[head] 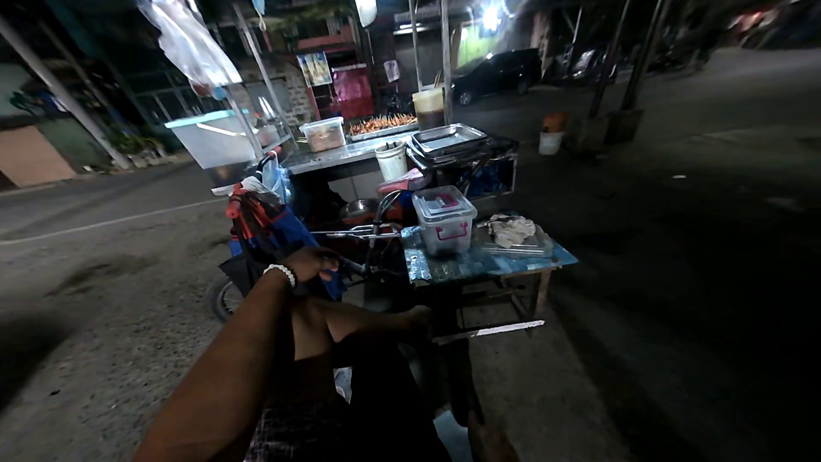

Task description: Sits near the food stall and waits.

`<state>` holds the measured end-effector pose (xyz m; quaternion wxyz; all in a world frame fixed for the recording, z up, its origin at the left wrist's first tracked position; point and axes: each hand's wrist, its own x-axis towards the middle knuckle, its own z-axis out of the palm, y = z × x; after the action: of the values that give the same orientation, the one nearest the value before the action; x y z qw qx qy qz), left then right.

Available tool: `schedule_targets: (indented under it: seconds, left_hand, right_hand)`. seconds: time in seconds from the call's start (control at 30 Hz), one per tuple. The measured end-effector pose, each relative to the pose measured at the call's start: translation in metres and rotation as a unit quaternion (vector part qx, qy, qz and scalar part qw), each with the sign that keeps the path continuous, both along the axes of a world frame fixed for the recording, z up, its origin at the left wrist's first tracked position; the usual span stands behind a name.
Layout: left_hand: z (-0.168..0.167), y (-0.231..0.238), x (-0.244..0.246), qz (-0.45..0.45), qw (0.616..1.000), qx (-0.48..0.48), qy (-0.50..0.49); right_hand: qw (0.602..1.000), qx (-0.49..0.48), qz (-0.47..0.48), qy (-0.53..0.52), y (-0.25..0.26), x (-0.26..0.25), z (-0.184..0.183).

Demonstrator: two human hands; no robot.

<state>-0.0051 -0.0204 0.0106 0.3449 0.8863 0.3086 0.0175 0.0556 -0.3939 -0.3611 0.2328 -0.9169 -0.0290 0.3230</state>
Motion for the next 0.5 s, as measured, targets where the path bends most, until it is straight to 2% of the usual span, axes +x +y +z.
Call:
schedule_targets:
  seconds: [0.5]
  left_hand:
    - [-0.0011,0.0019,0.0014,0.007,1.0,0.001,-0.003]
  right_hand:
    - [1.0,-0.004,0.026,-0.016,-0.002,0.0018,-0.0081]
